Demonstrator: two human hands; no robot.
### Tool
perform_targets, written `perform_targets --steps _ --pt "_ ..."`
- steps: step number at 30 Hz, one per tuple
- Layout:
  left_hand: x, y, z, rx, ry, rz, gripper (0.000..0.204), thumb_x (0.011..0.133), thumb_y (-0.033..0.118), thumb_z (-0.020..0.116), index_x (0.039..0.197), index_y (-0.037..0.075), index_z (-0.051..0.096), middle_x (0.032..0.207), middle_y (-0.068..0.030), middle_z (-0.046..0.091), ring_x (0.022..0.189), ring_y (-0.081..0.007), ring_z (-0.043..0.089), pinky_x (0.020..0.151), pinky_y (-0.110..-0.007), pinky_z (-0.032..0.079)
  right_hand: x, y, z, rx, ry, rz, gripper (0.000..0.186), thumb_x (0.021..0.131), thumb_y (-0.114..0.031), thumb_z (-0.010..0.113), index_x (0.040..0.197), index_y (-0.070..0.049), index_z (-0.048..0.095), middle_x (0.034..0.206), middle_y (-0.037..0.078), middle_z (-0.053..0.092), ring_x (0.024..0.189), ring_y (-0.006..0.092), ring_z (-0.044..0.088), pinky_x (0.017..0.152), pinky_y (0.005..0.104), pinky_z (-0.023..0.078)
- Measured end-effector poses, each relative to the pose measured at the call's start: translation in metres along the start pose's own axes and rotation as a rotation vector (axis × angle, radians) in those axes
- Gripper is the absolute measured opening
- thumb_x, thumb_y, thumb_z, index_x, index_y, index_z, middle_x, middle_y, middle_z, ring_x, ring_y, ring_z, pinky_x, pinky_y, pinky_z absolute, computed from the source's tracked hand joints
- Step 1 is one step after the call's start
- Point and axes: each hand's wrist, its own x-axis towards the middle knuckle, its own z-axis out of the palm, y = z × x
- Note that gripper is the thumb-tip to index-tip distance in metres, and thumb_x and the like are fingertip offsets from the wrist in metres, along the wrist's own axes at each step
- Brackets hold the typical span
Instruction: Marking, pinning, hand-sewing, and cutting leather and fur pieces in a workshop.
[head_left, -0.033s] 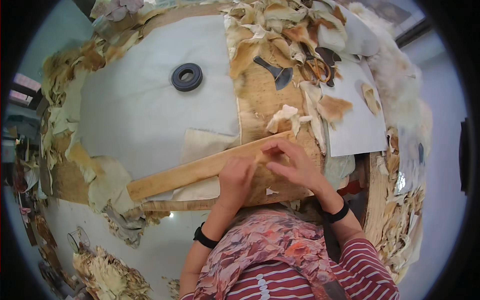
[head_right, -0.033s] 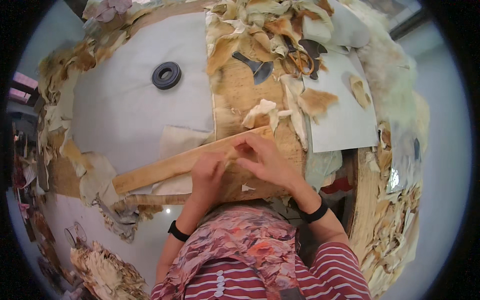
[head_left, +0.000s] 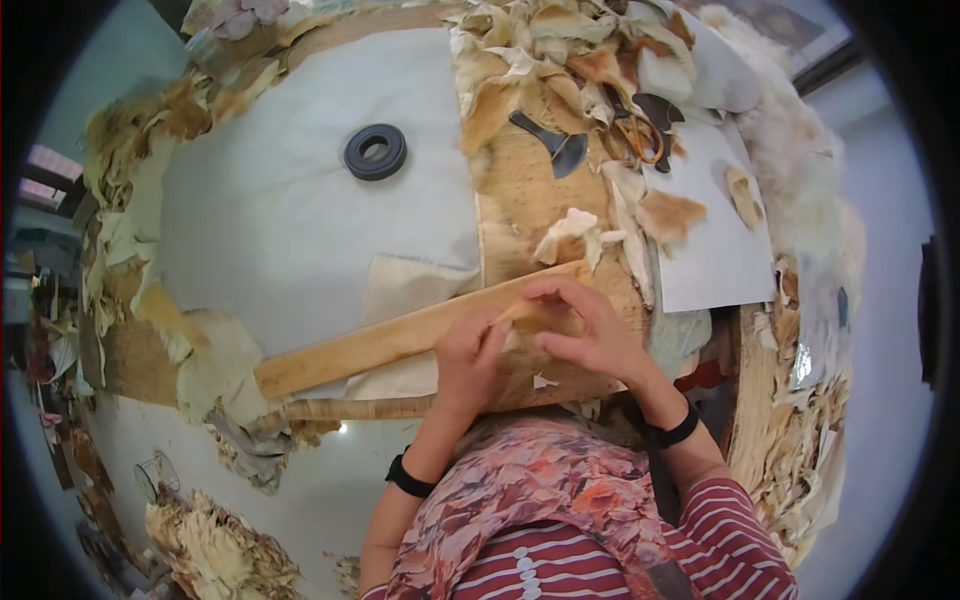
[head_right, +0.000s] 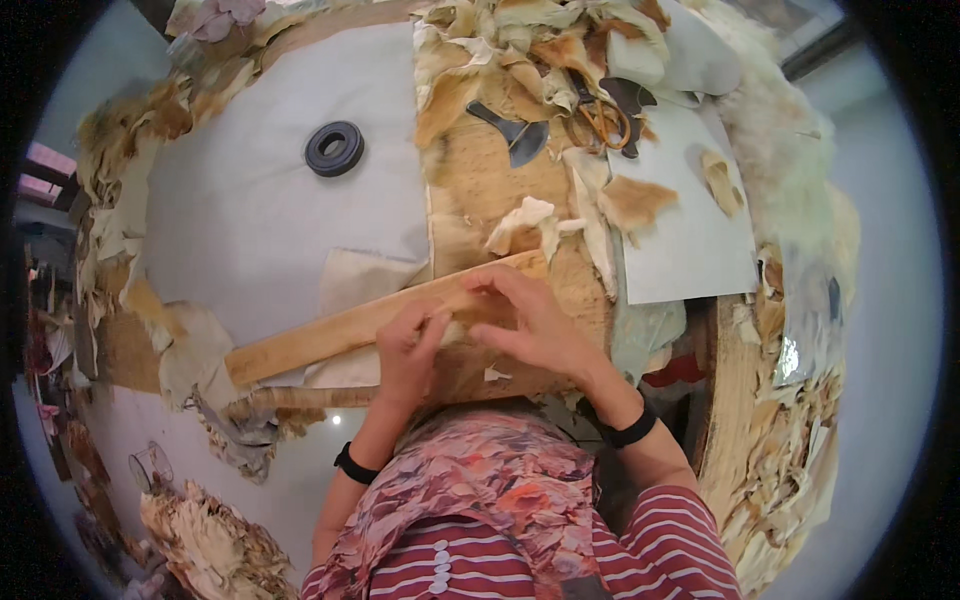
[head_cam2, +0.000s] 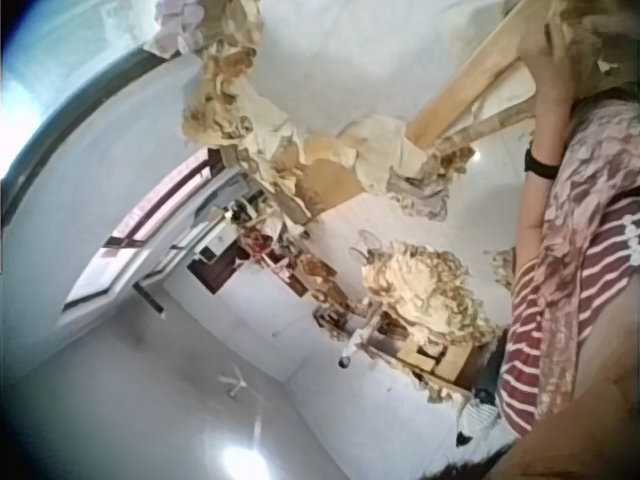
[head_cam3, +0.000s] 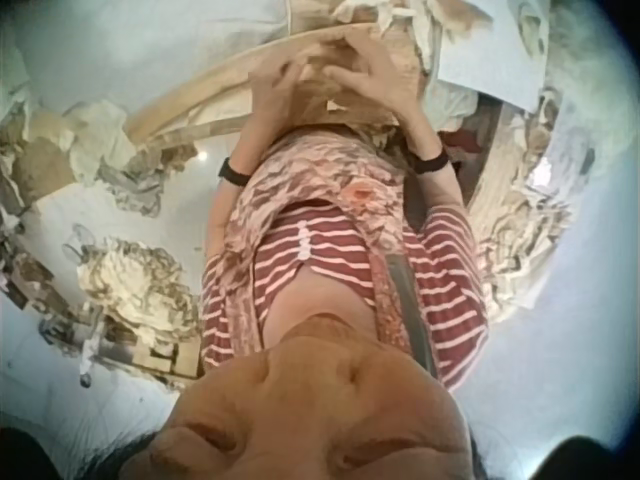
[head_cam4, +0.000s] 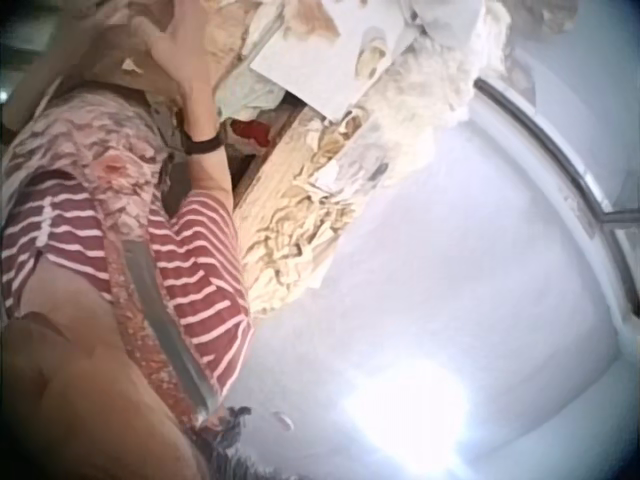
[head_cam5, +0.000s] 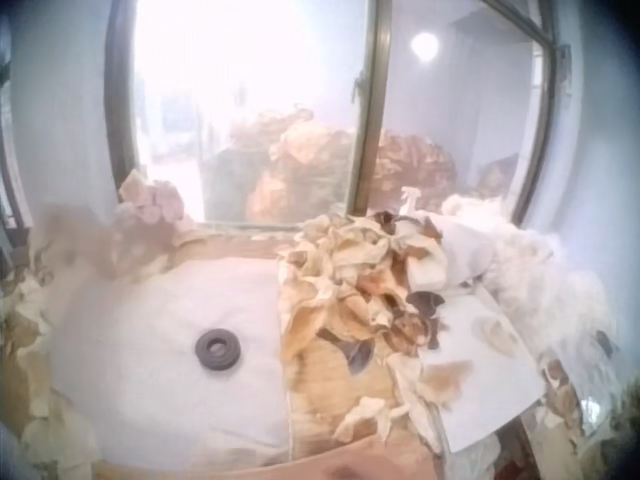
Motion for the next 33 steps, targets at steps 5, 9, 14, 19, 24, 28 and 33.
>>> perform_targets --steps 5,9,14,19,24,28,33 --pt "-0.011 -0.007 -0.013 -0.912 -0.034 -0.63 0.021 0.097 0.02 0.062 0.086 0.003 0.068 0.069 0.0046 0.06 0.059 -0.0028 0.051 0.05 -0.022 0.04 -0.01 0.004 0.008 -0.158 0.001 -0.125 0.064 0.074 -0.014 0.078 0.133 -0.005 0.053 0.133 0.011 0.056 0.123 0.024 0.054 0.103 0.0378 0.043" --pt "-0.02 0.005 -0.026 -0.947 -0.029 -0.724 0.025 0.099 0.023 0.059 0.081 0.006 0.065 0.068 0.0026 0.059 0.054 -0.0045 0.049 0.047 -0.021 0.038 -0.01 0.012 0.029 -0.061 -0.035 -0.003 0.069 0.073 -0.019 0.082 0.133 -0.005 0.052 0.133 0.015 0.055 0.122 0.0301 0.054 0.102 0.04 0.043" --pt "-0.036 0.0 -0.033 -1.034 0.101 -0.808 0.026 0.1 0.024 0.058 0.084 0.006 0.065 0.066 0.0026 0.058 0.051 -0.0053 0.048 0.047 -0.021 0.038 -0.016 0.009 0.057 -0.353 0.094 -0.229 0.056 0.076 -0.022 0.079 0.124 -0.007 0.055 0.124 0.014 0.056 0.113 0.0356 0.055 0.095 0.0413 0.046" --pt "-0.052 0.0 -0.041 -0.977 0.151 -0.803 0.022 0.098 0.022 0.062 0.088 0.004 0.066 0.07 0.0008 0.061 0.054 -0.006 0.05 0.049 -0.022 0.04 -0.007 0.025 0.094 -0.578 0.053 -0.253 0.038 0.083 -0.014 0.071 0.117 -0.005 0.059 0.117 0.014 0.059 0.107 0.0359 0.057 0.092 0.0419 0.048" --pt "-0.077 -0.01 -0.052 -0.222 0.135 -0.371 0.008 0.087 0.011 0.069 0.091 0.005 0.067 0.072 -0.002 0.06 0.065 -0.0167 0.057 0.057 -0.03 0.044 -0.008 0.035 0.057 0.044 -0.135 0.11 0.026 0.083 -0.004 0.065 0.109 -0.003 0.067 0.107 0.011 0.063 0.103 0.0292 0.06 0.09 0.0336 0.048" --pt "-0.078 0.002 -0.059 0.373 0.172 -0.03 0.017 0.08 0.005 0.07 0.096 0.007 0.07 0.087 -0.0059 0.062 0.084 -0.0253 0.063 0.068 -0.034 0.048 0.001 0.018 0.048 0.226 -0.015 0.224 0.021 0.079 0.004 0.061 0.096 -0.005 0.071 0.102 0.007 0.065 0.099 0.0221 0.062 0.086 0.0274 0.047" --pt "-0.085 0.004 -0.063 0.69 0.34 0.329 0.024 0.079 0.004 0.068 0.103 0.005 0.07 0.1 -0.0082 0.064 0.095 -0.0259 0.064 0.078 -0.036 0.05 -0.006 0.003 0.041 -0.193 0.12 -0.246 0.027 0.074 0.009 0.062 0.093 -0.008 0.07 0.105 0.009 0.066 0.099 0.0246 0.063 0.084 0.0314 0.049"
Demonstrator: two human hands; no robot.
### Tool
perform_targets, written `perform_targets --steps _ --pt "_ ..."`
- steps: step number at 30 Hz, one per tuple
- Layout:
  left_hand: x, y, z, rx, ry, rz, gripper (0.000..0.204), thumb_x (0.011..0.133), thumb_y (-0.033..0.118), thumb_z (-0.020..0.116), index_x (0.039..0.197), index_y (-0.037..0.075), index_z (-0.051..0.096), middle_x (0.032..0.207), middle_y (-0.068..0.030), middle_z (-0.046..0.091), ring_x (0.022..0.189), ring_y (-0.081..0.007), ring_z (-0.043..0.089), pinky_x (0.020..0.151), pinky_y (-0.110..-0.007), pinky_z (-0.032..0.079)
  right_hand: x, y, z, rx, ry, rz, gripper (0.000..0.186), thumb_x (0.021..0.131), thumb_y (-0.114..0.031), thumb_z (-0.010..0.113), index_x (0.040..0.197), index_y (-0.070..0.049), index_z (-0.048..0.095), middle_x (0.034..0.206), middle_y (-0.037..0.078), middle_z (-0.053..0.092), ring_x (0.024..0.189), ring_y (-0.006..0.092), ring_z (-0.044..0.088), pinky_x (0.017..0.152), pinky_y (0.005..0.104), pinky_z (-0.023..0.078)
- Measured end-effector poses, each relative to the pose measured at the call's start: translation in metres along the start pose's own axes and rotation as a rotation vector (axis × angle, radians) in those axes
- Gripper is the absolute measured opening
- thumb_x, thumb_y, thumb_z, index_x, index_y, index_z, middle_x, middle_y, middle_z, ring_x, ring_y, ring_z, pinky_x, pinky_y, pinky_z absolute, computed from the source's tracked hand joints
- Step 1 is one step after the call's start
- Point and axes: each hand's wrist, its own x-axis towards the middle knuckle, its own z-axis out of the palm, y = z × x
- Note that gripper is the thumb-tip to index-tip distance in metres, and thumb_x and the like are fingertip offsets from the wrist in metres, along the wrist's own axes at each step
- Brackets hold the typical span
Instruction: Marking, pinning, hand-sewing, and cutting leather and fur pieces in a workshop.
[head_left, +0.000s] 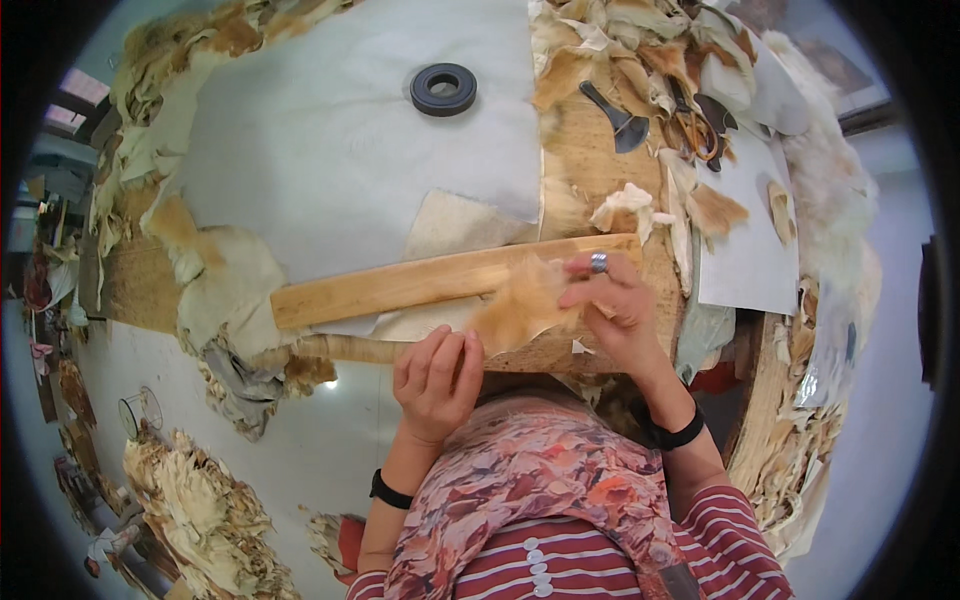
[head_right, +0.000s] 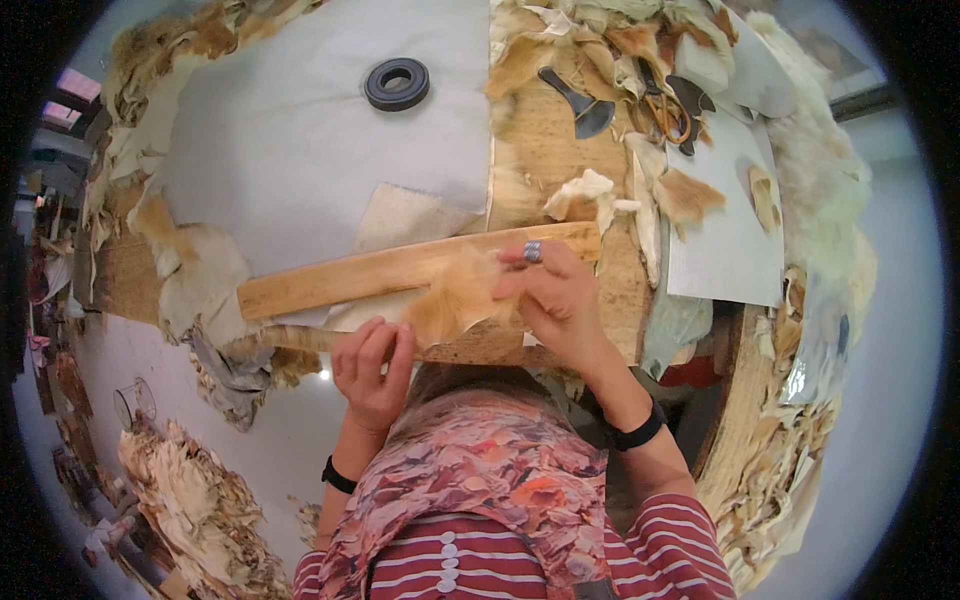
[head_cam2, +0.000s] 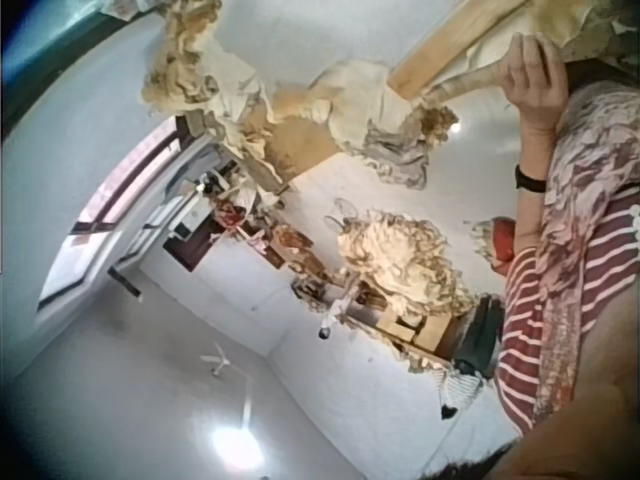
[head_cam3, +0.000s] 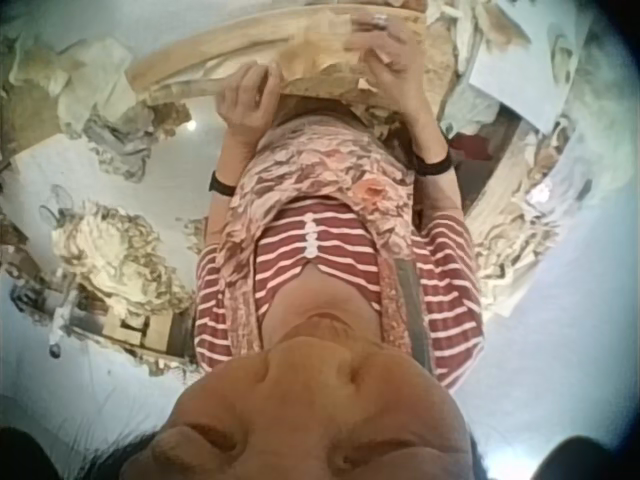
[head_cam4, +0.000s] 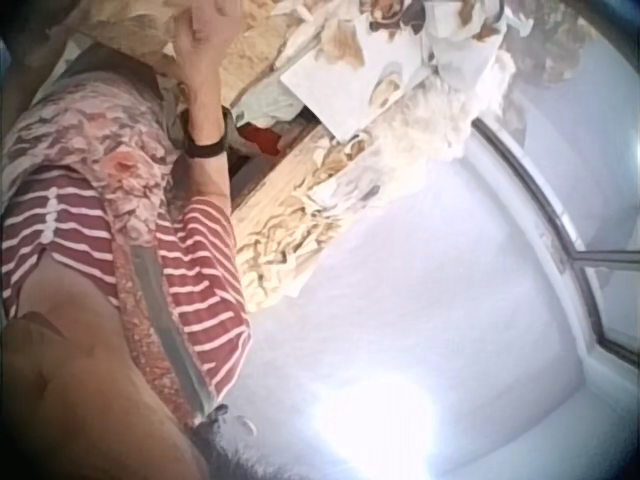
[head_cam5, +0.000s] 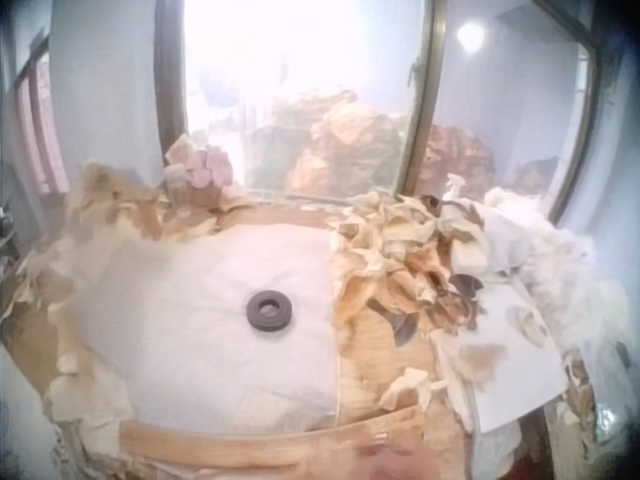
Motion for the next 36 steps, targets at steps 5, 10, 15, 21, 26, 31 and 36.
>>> perform_targets --steps 5,10,15,21,26,31,36 --pt "-0.037 0.0 0.013 -0.071 -0.281 0.068 0.027 0.082 0.006 0.066 0.108 0.001 0.068 0.105 -0.0101 0.065 0.101 -0.0264 0.063 0.084 -0.036 0.05 -0.038 0.029 0.018 -0.31 -0.21 -0.073 0.034 0.071 0.009 0.063 0.099 -0.009 0.069 0.114 0.01 0.064 0.102 0.0292 0.062 0.084 0.036 0.051" --pt "-0.047 0.0 0.015 -0.099 -0.287 -0.001 0.033 0.082 0.007 0.066 0.114 0.0 0.067 0.109 -0.0107 0.063 0.105 -0.0264 0.061 0.085 -0.037 0.05 -0.045 0.015 0.02 0.131 0.023 0.35 0.04 0.074 0.003 0.067 0.111 -0.011 0.063 0.115 0.013 0.061 0.106 0.0324 0.058 0.088 0.0399 0.049" --pt "-0.047 0.002 0.015 -0.117 -0.265 -0.032 0.032 0.082 0.006 0.065 0.113 0.001 0.067 0.107 -0.0101 0.063 0.105 -0.0266 0.061 0.083 -0.037 0.05 -0.061 -0.001 0.029 -0.208 -0.079 0.007 0.045 0.073 -0.008 0.075 0.115 -0.009 0.059 0.117 0.014 0.06 0.106 0.035 0.057 0.092 0.0427 0.046" --pt "-0.035 0.009 0.008 -0.368 -0.295 -0.237 0.018 0.083 0.008 0.066 0.1 0.002 0.067 0.095 -0.009 0.063 0.091 -0.0259 0.062 0.074 -0.038 0.049 -0.036 -0.007 0.06 -0.279 -0.134 -0.078 0.038 0.071 -0.014 0.079 0.104 -0.011 0.062 0.113 0.01 0.062 0.104 0.0342 0.057 0.091 0.0454 0.044" --pt "-0.035 0.008 -0.02 -0.918 -0.459 -0.786 0.012 0.089 0.012 0.065 0.09 0.0 0.065 0.075 -0.0114 0.06 0.071 -0.0288 0.06 0.064 -0.039 0.047 -0.036 -0.005 0.011 0.043 -0.571 0.112 0.022 0.082 -0.016 0.073 0.101 -0.006 0.066 0.091 0.008 0.065 0.084 0.0281 0.062 0.075 0.0376 0.049" --pt "-0.038 0.011 -0.008 -0.522 -0.512 -0.769 0.013 0.09 0.014 0.064 0.089 0.001 0.066 0.063 -0.0112 0.055 0.059 -0.0298 0.056 0.058 -0.039 0.044 -0.024 0.007 0.014 0.151 -0.355 0.522 0.013 0.088 -0.012 0.068 0.097 -0.002 0.067 0.078 0.0 0.06 0.068 0.0061 0.05 0.061 0.0239 0.042" --pt "-0.023 0.011 -0.009 -0.11 -0.355 -0.446 0.016 0.089 0.019 0.067 0.095 0.004 0.069 0.08 -0.0106 0.062 0.073 -0.0282 0.06 0.063 -0.039 0.046 -0.018 0.012 0.03 -0.057 -0.201 0.516 0.015 0.088 -0.018 0.068 0.095 -0.004 0.067 0.076 0.009 0.066 0.063 0.0182 0.059 0.06 0.0316 0.046"
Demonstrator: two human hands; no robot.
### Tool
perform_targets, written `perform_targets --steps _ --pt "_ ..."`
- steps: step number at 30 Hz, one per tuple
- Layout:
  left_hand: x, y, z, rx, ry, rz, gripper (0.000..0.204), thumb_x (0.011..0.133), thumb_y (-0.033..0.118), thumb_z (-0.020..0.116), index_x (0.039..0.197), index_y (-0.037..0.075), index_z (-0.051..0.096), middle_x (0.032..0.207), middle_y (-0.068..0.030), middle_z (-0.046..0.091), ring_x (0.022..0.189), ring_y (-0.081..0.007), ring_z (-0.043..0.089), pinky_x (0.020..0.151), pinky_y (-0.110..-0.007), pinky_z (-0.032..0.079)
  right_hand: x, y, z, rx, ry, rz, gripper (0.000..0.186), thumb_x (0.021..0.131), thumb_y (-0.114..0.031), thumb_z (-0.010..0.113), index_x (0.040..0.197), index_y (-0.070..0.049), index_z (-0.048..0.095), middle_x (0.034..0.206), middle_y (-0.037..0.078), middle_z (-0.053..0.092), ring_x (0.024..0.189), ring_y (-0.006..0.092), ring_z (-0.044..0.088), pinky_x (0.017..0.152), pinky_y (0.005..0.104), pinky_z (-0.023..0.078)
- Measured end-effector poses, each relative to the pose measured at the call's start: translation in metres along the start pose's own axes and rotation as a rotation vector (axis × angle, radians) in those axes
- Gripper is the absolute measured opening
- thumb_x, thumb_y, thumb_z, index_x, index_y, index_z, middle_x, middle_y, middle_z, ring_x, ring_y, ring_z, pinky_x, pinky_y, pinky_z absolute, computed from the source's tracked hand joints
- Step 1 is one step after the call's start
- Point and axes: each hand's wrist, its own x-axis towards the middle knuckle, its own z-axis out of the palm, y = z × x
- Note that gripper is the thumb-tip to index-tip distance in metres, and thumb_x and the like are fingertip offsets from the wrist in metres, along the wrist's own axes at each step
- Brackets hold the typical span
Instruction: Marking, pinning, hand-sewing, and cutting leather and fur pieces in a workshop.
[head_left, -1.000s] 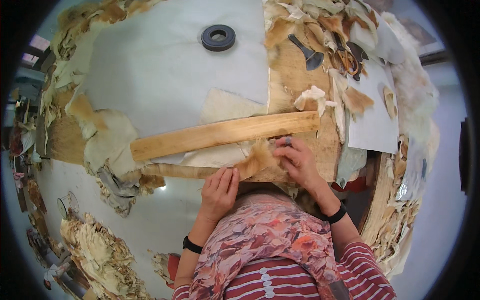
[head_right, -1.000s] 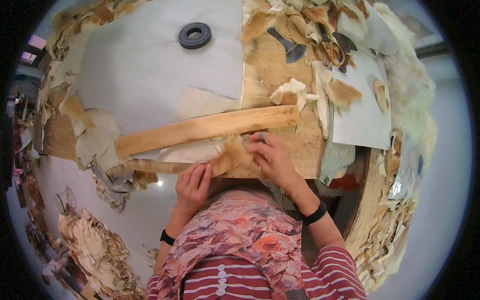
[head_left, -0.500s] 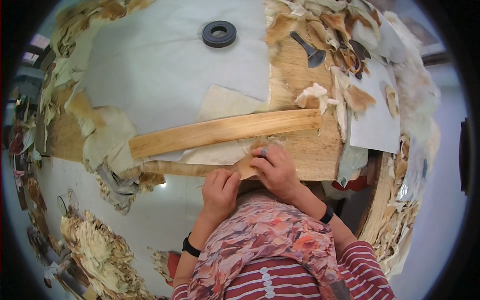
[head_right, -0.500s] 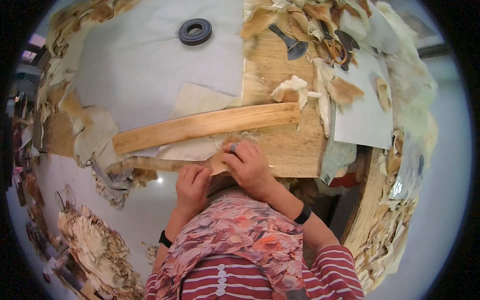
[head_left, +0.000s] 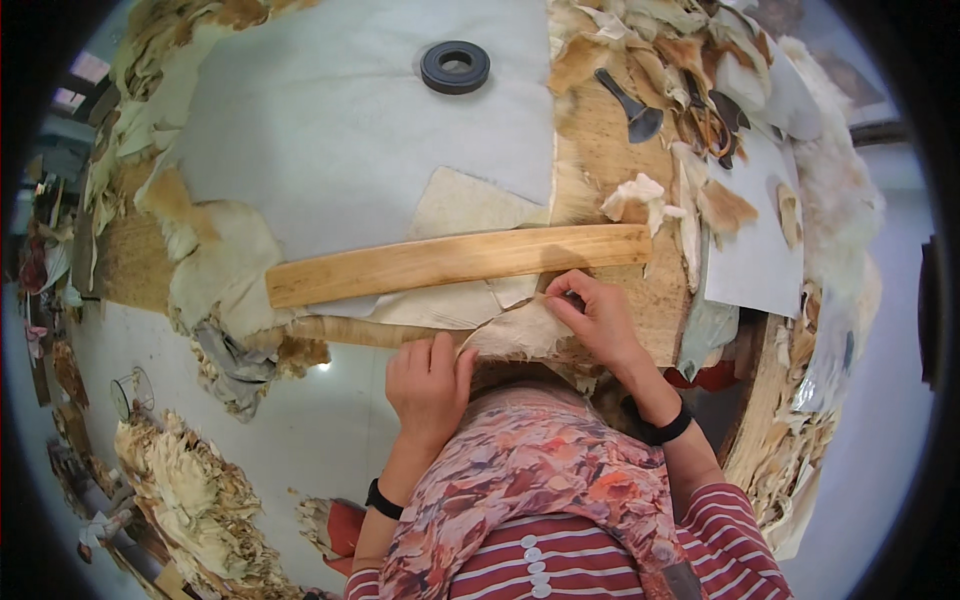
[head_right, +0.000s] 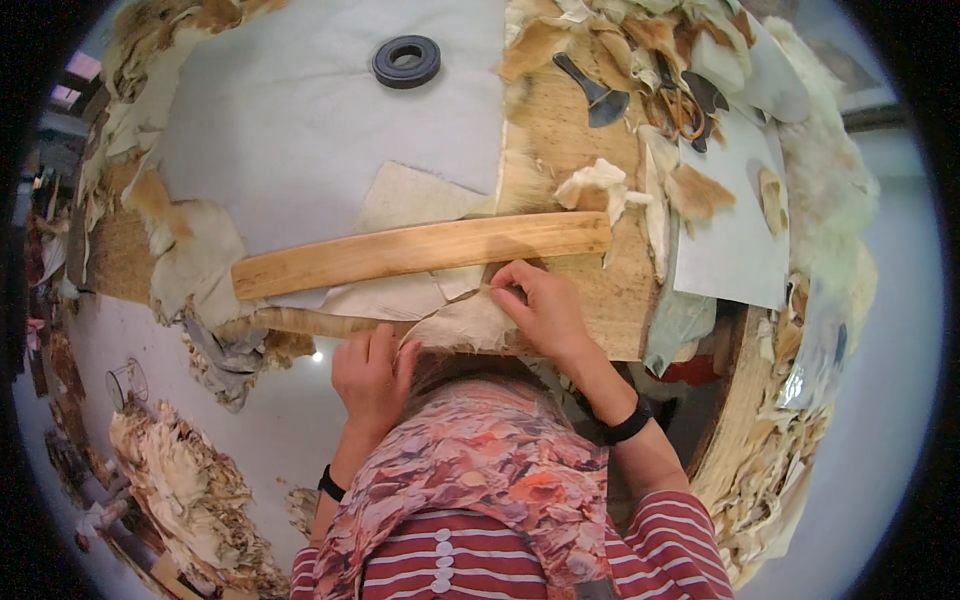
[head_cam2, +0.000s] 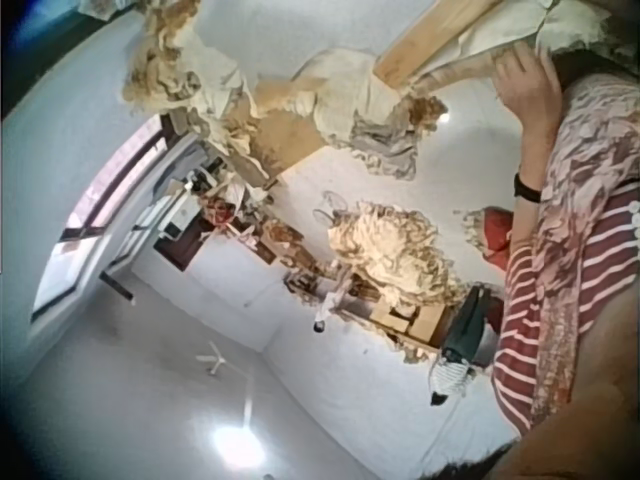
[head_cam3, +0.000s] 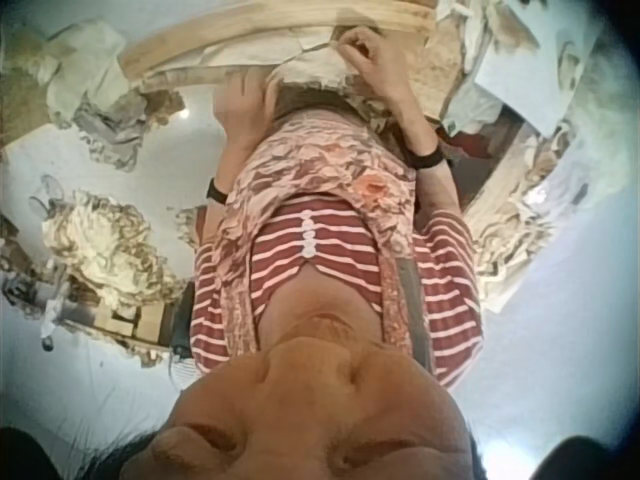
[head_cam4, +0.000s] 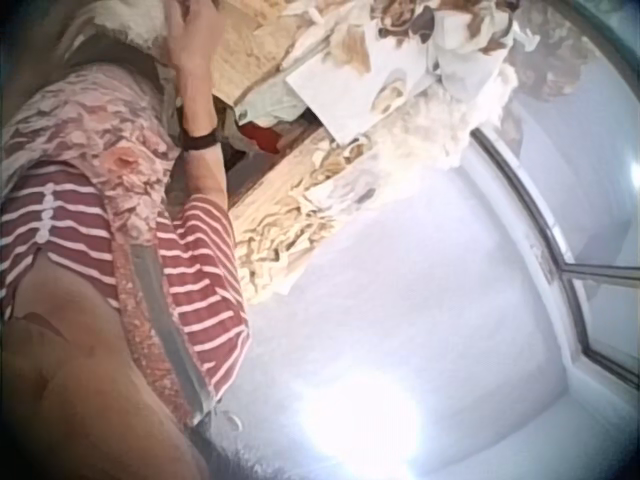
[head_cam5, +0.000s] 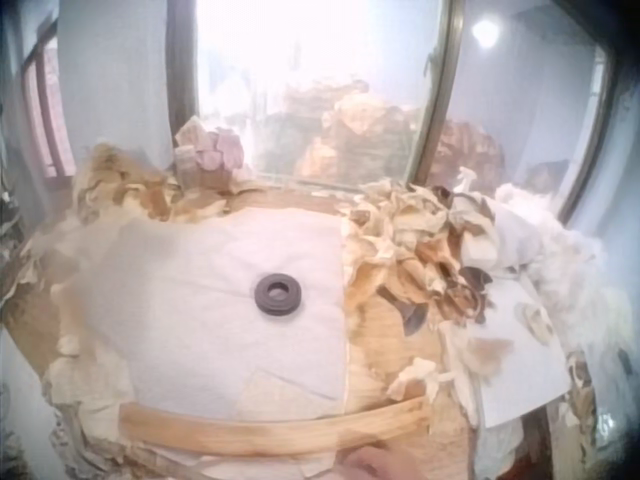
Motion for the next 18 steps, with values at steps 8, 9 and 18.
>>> perform_targets --steps 8,9,18 --pt "0.004 0.008 0.025 0.102 -0.201 0.549 0.044 0.085 0.013 0.054 0.124 -0.007 0.059 0.13 -0.0175 0.056 0.125 -0.0287 0.053 0.102 -0.037 0.045 -0.002 0.005 0.006 0.063 0.053 -0.074 0.012 0.089 -0.015 0.067 0.096 -0.005 0.066 0.08 0.009 0.067 0.065 0.0203 0.06 0.061 0.0318 0.047" --pt "0.002 0.008 0.029 0.102 -0.199 0.548 0.044 0.085 0.013 0.054 0.124 -0.007 0.059 0.13 -0.0175 0.056 0.125 -0.0287 0.053 0.102 -0.037 0.045 -0.002 0.01 0.008 0.107 0.088 -0.119 0.011 0.089 -0.013 0.066 0.097 -0.005 0.066 0.083 0.009 0.067 0.068 0.0213 0.062 0.063 0.032 0.048" --pt "-0.002 0.012 0.033 0.157 -0.218 0.477 0.057 0.088 0.024 0.064 0.139 0.002 0.051 0.137 -0.0134 0.052 0.128 -0.0264 0.05 0.103 -0.038 0.042 -0.001 0.014 -0.015 -0.2 0.303 -0.237 0.01 0.087 -0.009 0.066 0.097 -0.006 0.064 0.088 0.012 0.063 0.079 0.0312 0.064 0.068 0.037 0.05"
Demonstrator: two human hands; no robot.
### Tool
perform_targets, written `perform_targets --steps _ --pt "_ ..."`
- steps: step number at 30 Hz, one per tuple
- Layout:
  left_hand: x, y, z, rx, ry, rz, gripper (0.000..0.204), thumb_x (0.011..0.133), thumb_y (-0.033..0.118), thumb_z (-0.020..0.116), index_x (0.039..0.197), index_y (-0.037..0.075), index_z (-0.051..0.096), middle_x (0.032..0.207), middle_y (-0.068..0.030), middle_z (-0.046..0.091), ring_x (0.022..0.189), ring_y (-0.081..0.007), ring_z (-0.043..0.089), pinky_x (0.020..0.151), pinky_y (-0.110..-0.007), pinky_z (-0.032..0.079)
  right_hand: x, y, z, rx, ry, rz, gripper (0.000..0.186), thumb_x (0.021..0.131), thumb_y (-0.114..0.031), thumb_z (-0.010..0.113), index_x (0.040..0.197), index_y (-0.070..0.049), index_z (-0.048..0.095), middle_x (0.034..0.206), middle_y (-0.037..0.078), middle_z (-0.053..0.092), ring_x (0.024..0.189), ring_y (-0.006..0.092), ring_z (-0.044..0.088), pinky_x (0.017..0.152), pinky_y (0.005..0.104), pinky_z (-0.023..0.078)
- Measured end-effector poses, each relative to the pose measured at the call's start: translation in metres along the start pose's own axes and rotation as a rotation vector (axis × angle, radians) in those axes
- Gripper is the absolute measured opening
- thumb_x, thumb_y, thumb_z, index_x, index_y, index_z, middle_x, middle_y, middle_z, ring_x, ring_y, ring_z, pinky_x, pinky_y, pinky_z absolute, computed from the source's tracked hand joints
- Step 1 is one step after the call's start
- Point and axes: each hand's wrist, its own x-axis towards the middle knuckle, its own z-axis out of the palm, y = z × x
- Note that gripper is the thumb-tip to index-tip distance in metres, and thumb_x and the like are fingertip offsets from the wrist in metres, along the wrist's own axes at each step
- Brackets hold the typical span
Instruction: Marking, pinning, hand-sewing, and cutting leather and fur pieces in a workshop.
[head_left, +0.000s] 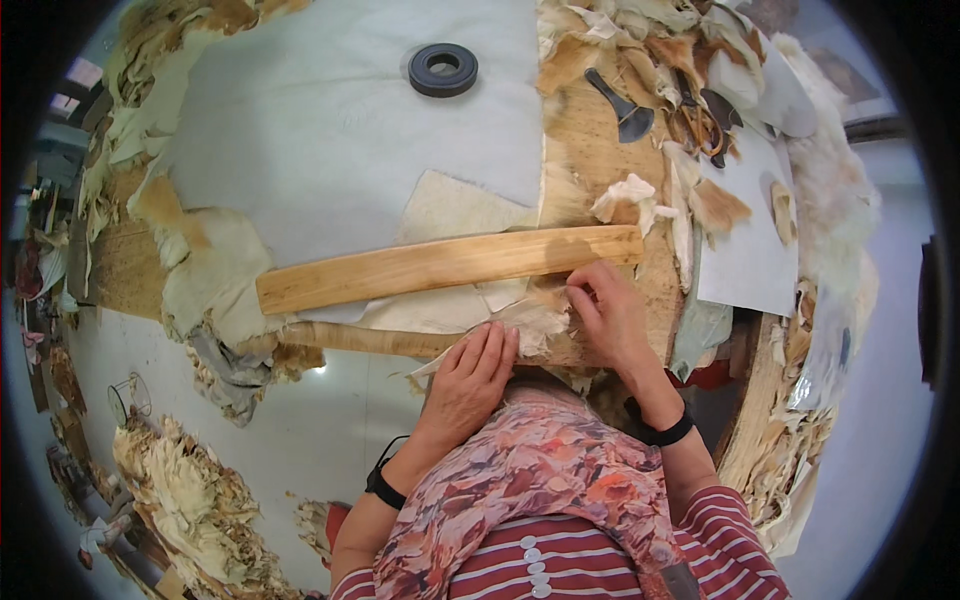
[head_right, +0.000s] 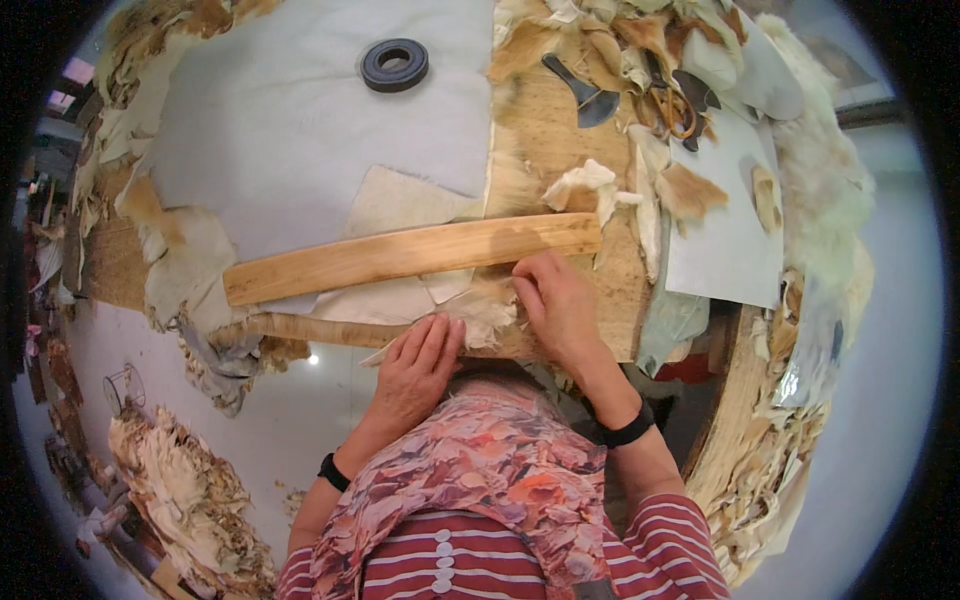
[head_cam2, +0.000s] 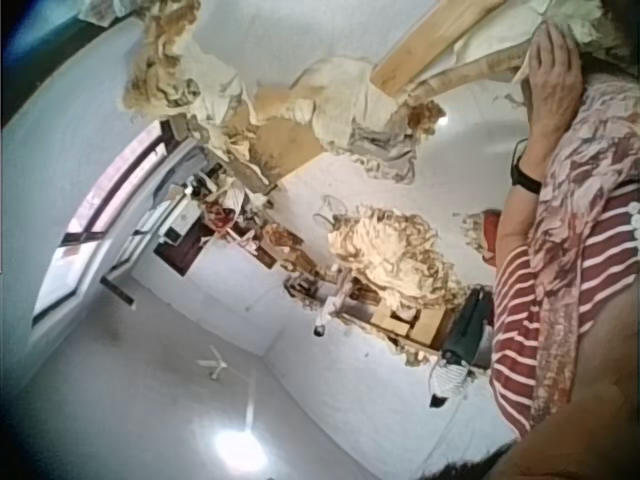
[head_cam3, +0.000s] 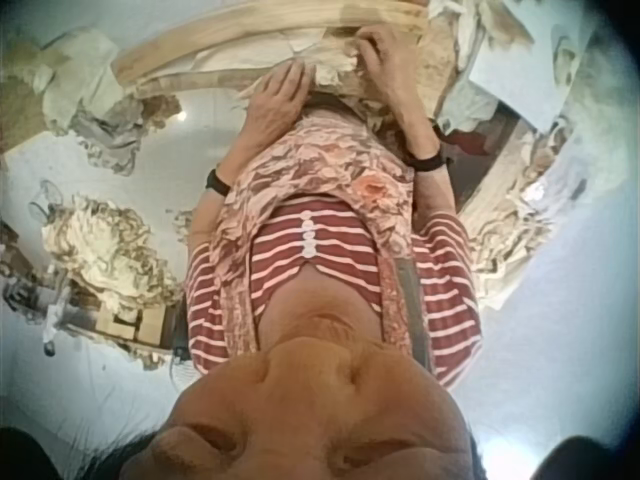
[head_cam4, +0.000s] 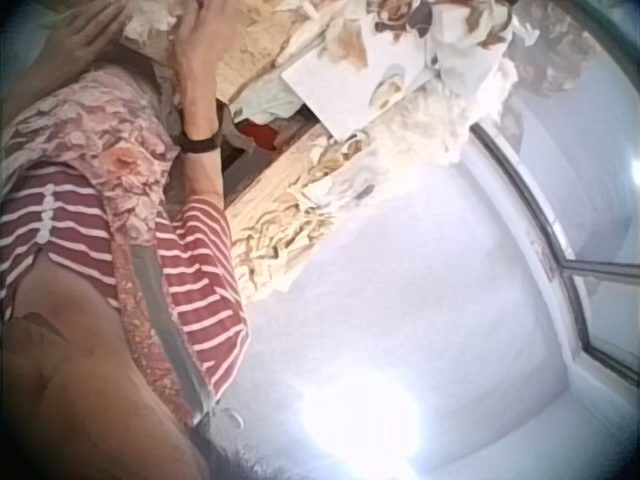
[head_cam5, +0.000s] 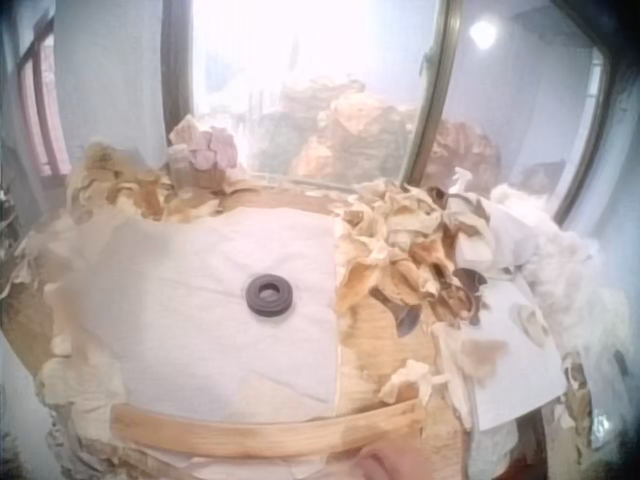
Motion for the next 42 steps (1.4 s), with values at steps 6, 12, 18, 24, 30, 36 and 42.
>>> perform_targets --steps 6,12,18,24,30,36,42 --pt "0.003 0.0 -0.001 0.022 -0.022 -0.012 0.057 0.092 0.027 0.058 0.141 0.001 0.047 0.139 -0.0148 0.048 0.128 -0.0272 0.048 0.104 -0.036 0.041 0.029 -0.028 -0.015 -0.097 -0.029 -0.06 0.016 0.086 -0.01 0.066 0.101 -0.007 0.063 0.096 0.012 0.061 0.085 0.0335 0.064 0.07 0.0411 0.052" --pt "0.002 0.005 0.001 0.067 0.013 -0.005 0.062 0.085 0.03 0.066 0.139 0.002 0.051 0.139 -0.0142 0.051 0.126 -0.026 0.051 0.102 -0.038 0.041 0.059 -0.033 -0.008 -0.31 -0.277 -0.161 0.042 0.078 -0.015 0.074 0.115 -0.008 0.057 0.108 0.013 0.057 0.092 0.0345 0.064 0.076 0.0439 0.054" --pt "0.001 0.004 0.0 0.121 0.0 0.03 0.054 0.088 0.02 0.057 0.138 0.001 0.05 0.139 -0.0149 0.051 0.126 -0.0264 0.051 0.101 -0.038 0.042 0.072 -0.036 -0.002 -0.345 -0.405 -0.265 0.053 0.072 -0.018 0.077 0.118 -0.005 0.054 0.108 0.015 0.056 0.094 0.0356 0.064 0.079 0.0438 0.054" --pt "-0.002 0.003 0.004 0.09 0.031 0.014 0.05 0.087 0.014 0.054 0.136 0.001 0.053 0.139 -0.0146 0.051 0.124 -0.0257 0.053 0.1 -0.036 0.043 0.092 -0.04 -0.019 -0.308 -0.404 -0.285 0.05 0.072 -0.022 0.076 0.114 -0.003 0.059 0.107 0.017 0.058 0.095 0.0363 0.063 0.082 0.0435 0.053" --pt "0.004 0.003 -0.003 0.121 0.019 0.022 0.048 0.09 0.013 0.053 0.136 0.002 0.053 0.14 -0.0135 0.051 0.126 -0.0241 0.052 0.102 -0.035 0.042 0.12 -0.008 -0.008 -0.343 -0.204 -0.183 0.049 0.074 -0.022 0.076 0.115 -0.002 0.059 0.108 0.017 0.058 0.095 0.0369 0.063 0.082 0.0435 0.052" --pt "-0.001 -0.002 0.002 0.129 0.017 -0.003 0.047 0.09 0.013 0.052 0.136 0.003 0.053 0.139 -0.0133 0.052 0.127 -0.0243 0.051 0.103 -0.036 0.042 0.073 -0.046 -0.004 -0.101 -0.242 -0.197 0.031 0.08 -0.017 0.073 0.107 -0.006 0.063 0.1 0.015 0.059 0.089 0.0359 0.063 0.075 0.0432 0.052" --pt "0.003 0.001 0.009 0.088 0.04 0.031 0.05 0.088 0.014 0.053 0.136 0.0 0.053 0.136 -0.0146 0.053 0.125 -0.0254 0.052 0.103 -0.037 0.041 0.027 -0.01 0.016 -0.195 -0.335 -0.223 0.014 0.083 -0.017 0.07 0.092 -0.009 0.064 0.09 0.012 0.061 0.079 0.0332 0.063 0.068 0.0429 0.051"
